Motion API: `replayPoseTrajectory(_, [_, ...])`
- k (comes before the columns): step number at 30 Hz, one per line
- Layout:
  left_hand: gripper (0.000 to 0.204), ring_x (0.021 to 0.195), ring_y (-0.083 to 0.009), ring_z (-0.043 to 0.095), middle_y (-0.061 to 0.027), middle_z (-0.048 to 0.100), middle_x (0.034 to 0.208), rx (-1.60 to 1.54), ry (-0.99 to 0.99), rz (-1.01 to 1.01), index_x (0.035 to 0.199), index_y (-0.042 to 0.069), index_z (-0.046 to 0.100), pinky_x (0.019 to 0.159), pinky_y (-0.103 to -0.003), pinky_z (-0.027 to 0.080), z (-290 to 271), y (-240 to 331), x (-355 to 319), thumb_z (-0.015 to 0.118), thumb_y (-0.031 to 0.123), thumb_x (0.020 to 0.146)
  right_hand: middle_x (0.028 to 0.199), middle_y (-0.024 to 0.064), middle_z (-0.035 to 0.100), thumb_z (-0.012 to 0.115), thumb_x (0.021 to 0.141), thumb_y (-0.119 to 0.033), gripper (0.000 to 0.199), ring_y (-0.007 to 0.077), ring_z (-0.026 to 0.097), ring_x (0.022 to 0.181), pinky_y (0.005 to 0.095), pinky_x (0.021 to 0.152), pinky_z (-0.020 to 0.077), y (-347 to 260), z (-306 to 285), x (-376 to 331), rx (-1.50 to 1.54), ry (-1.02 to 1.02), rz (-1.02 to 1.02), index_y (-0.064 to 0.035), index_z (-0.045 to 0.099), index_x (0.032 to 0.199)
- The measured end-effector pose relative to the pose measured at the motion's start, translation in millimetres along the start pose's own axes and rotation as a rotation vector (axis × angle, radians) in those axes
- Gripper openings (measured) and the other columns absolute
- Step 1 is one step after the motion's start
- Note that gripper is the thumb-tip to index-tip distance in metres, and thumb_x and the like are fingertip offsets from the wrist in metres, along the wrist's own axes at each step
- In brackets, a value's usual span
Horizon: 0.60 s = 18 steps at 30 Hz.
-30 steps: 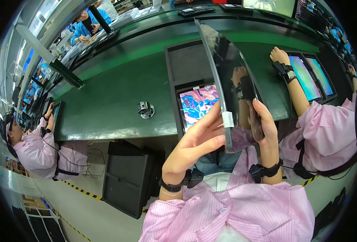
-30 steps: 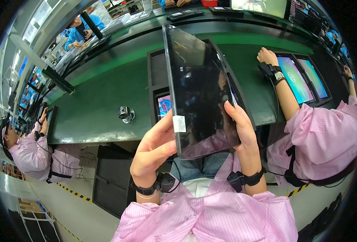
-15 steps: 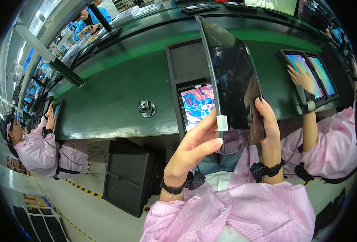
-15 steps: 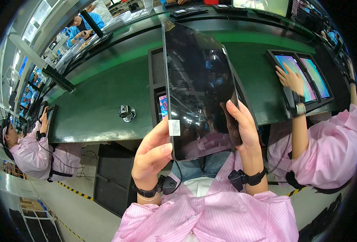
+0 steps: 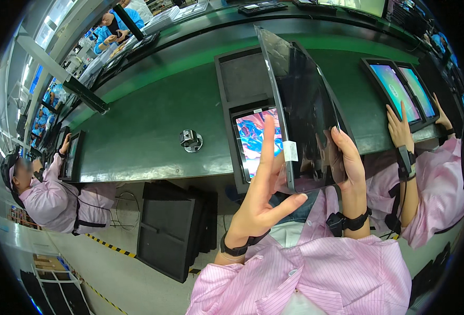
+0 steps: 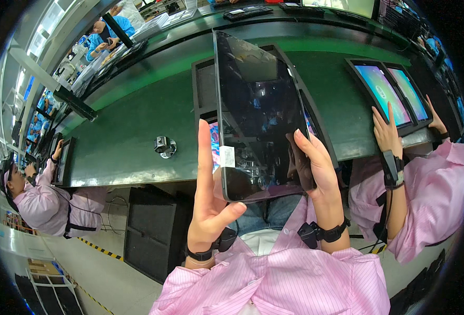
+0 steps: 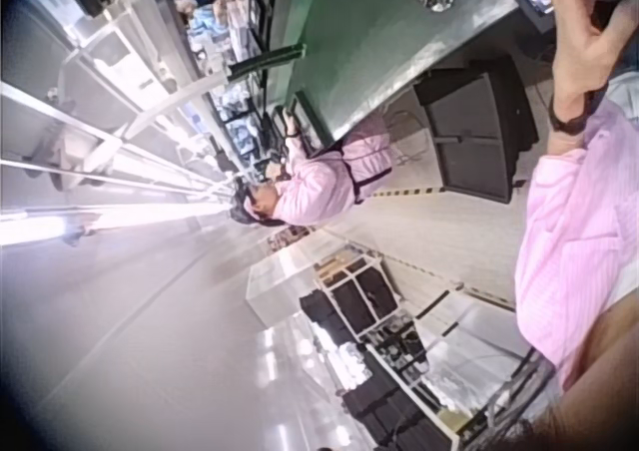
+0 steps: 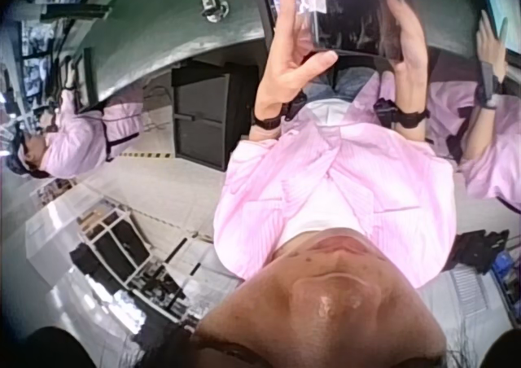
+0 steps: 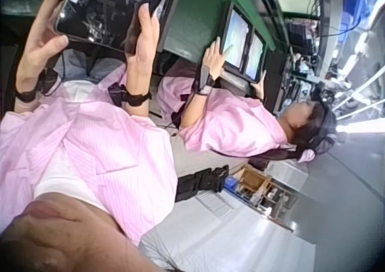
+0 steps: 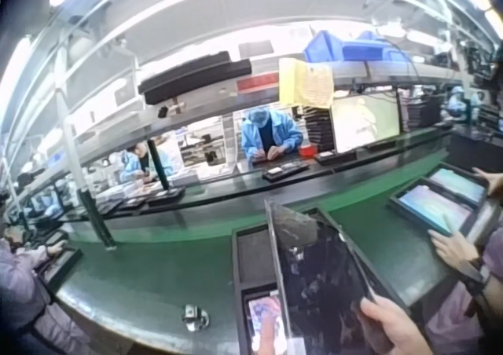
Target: Inspecting and checking the screen of tablet computers on an assembly line.
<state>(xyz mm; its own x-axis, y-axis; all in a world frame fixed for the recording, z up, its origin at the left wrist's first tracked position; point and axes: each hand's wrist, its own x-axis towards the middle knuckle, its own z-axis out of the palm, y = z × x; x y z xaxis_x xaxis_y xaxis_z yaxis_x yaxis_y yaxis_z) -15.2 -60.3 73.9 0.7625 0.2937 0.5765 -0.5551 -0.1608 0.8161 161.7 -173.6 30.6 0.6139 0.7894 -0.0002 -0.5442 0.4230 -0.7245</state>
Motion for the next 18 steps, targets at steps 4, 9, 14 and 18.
replayPoseTrajectory(4, [0.091, 0.145, -0.0298, 0.014, -0.021, 0.003, 0.158, 0.241, -0.028, 0.078, 0.149, -0.005, 0.004, 0.112, -0.038, 0.024, 3.5, -3.9, -10.0, 0.066, 0.005, 0.083, 0.099, -0.0003, 0.063, 0.063, 0.093, -0.017, 0.021, 0.0032, 0.058, 0.089, 0.0167, 0.078, 0.0443, 1.4, 4.9, -11.4, -0.001, 0.086, -0.032, -0.0025, 0.06, 0.108])
replayPoseTrajectory(9, [0.084, 0.143, -0.0334, 0.021, -0.0259, 0.011, 0.155, 0.312, 0.016, 0.016, 0.146, -0.012, 0.011, 0.112, -0.037, 0.024, -11.7, -11.1, 2.9, 0.065, 0.009, 0.085, 0.1, -0.0004, 0.063, 0.063, 0.093, -0.015, 0.024, 0.0037, 0.058, 0.091, 0.018, 0.081, 0.0444, 1.7, 9.6, 14.6, -0.002, 0.11, -0.013, -0.0015, 0.059, 0.112])
replayPoseTrajectory(14, [0.081, 0.141, -0.0342, 0.026, -0.0289, 0.013, 0.154, 0.373, 0.049, 0.143, 0.144, -0.014, 0.014, 0.112, -0.036, 0.026, -10.0, -13.6, 6.2, 0.064, 0.011, 0.085, 0.1, 0.0004, 0.063, 0.059, 0.095, -0.016, 0.022, 0.0045, 0.06, 0.089, 0.0174, 0.079, 0.0471, -1.7, 8.1, 12.2, -0.016, 0.105, -0.004, -0.0009, 0.059, 0.111])
replayPoseTrajectory(18, [0.081, 0.141, -0.0349, 0.025, -0.0293, 0.013, 0.153, 0.401, 0.035, 0.134, 0.144, -0.015, 0.013, 0.111, -0.037, 0.027, -12.9, -13.0, 5.3, 0.063, 0.01, 0.085, 0.099, -0.0026, 0.063, 0.064, 0.093, -0.02, 0.024, 0.0019, 0.056, 0.086, 0.0166, 0.075, 0.042, -3.6, 6.6, 12.7, -0.053, 0.035, 0.015, -0.005, 0.06, 0.112])
